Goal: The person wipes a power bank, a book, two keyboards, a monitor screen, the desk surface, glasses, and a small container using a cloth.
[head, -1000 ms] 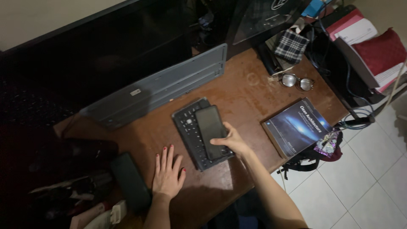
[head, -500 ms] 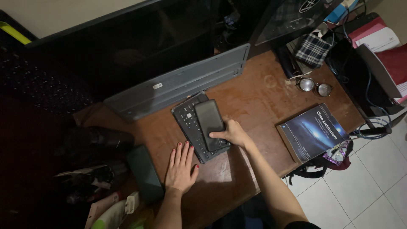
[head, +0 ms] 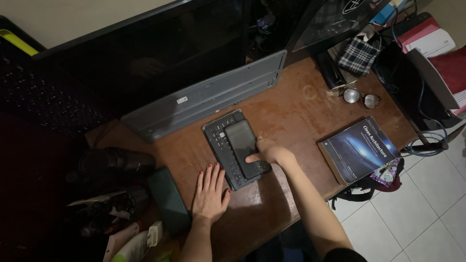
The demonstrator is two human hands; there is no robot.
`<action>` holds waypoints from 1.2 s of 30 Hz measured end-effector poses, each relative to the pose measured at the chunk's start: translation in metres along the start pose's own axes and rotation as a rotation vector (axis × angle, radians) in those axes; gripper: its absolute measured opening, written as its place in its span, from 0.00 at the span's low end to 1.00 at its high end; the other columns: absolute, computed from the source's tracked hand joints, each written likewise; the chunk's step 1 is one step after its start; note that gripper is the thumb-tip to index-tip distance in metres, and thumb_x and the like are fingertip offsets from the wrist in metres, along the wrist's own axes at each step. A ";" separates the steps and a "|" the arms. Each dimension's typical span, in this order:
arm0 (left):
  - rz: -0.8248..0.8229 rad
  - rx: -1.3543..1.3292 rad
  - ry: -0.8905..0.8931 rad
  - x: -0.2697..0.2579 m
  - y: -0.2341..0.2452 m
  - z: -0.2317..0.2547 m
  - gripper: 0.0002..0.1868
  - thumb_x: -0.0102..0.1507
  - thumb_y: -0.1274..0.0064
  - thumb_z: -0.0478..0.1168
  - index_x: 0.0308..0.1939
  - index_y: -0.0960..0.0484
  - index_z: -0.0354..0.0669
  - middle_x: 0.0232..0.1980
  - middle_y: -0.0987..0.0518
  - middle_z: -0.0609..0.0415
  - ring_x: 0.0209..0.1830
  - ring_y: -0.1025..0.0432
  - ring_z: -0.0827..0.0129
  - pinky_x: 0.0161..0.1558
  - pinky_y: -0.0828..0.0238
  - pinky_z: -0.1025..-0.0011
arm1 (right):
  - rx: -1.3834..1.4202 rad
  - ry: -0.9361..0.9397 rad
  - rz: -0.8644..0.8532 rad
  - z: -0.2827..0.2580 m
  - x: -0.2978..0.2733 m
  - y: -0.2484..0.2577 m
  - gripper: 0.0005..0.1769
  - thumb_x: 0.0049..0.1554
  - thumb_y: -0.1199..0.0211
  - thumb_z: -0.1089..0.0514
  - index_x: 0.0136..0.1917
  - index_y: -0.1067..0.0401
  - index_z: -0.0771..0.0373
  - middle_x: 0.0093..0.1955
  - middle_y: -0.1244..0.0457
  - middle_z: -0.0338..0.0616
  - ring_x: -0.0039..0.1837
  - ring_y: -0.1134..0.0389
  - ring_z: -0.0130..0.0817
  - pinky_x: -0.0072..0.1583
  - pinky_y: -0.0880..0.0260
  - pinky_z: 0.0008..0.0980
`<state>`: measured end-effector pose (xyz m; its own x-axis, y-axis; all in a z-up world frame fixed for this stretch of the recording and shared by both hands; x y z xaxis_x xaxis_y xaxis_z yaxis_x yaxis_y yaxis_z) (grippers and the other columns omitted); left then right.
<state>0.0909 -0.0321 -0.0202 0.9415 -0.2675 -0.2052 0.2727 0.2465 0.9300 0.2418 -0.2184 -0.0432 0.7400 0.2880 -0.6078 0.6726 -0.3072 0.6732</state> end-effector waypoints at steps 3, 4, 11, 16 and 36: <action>-0.001 0.030 -0.015 0.001 0.000 0.000 0.39 0.66 0.63 0.55 0.76 0.48 0.39 0.82 0.57 0.48 0.82 0.67 0.55 0.77 0.73 0.51 | -0.111 -0.050 -0.037 -0.009 0.003 0.007 0.57 0.43 0.20 0.39 0.71 0.41 0.76 0.75 0.44 0.65 0.77 0.43 0.55 0.74 0.41 0.43; -0.005 0.028 -0.014 0.001 -0.002 0.000 0.39 0.66 0.63 0.55 0.76 0.48 0.39 0.83 0.58 0.48 0.82 0.67 0.55 0.77 0.73 0.51 | -0.158 -0.069 -0.039 -0.013 0.001 0.011 0.53 0.43 0.20 0.38 0.68 0.35 0.74 0.73 0.42 0.63 0.76 0.41 0.55 0.73 0.40 0.43; 0.037 0.030 -0.026 0.000 -0.004 -0.001 0.38 0.65 0.62 0.55 0.75 0.47 0.39 0.82 0.55 0.49 0.82 0.64 0.55 0.77 0.72 0.51 | -0.154 -0.049 0.019 -0.039 -0.021 0.039 0.38 0.35 0.17 0.40 0.51 0.21 0.69 0.48 0.29 0.60 0.57 0.26 0.52 0.60 0.27 0.43; 0.096 0.029 -0.043 0.000 -0.005 0.000 0.38 0.64 0.59 0.55 0.75 0.45 0.40 0.81 0.52 0.48 0.82 0.61 0.54 0.77 0.68 0.50 | -0.076 0.106 0.265 -0.029 -0.038 0.053 0.34 0.42 0.22 0.38 0.50 0.22 0.67 0.43 0.31 0.63 0.51 0.27 0.55 0.55 0.28 0.45; 0.126 0.111 -0.043 0.000 -0.003 0.006 0.39 0.63 0.58 0.54 0.74 0.44 0.39 0.81 0.50 0.46 0.81 0.58 0.53 0.77 0.65 0.50 | 1.111 -0.716 1.306 0.363 -0.204 -0.015 0.32 0.44 0.20 0.50 0.53 0.26 0.75 0.54 0.30 0.57 0.53 0.27 0.48 0.57 0.28 0.40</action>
<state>0.0890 -0.0386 -0.0207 0.9568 -0.2811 -0.0741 0.1275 0.1765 0.9760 0.0831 -0.6021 -0.0823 0.3913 -0.8900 -0.2343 -0.7782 -0.4559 0.4320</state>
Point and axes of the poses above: each hand's wrist, its own x-axis towards the middle knuckle, its own y-axis out of the back of the hand, z = x × y, the point moved 9 cm from there along x, towards the middle knuckle
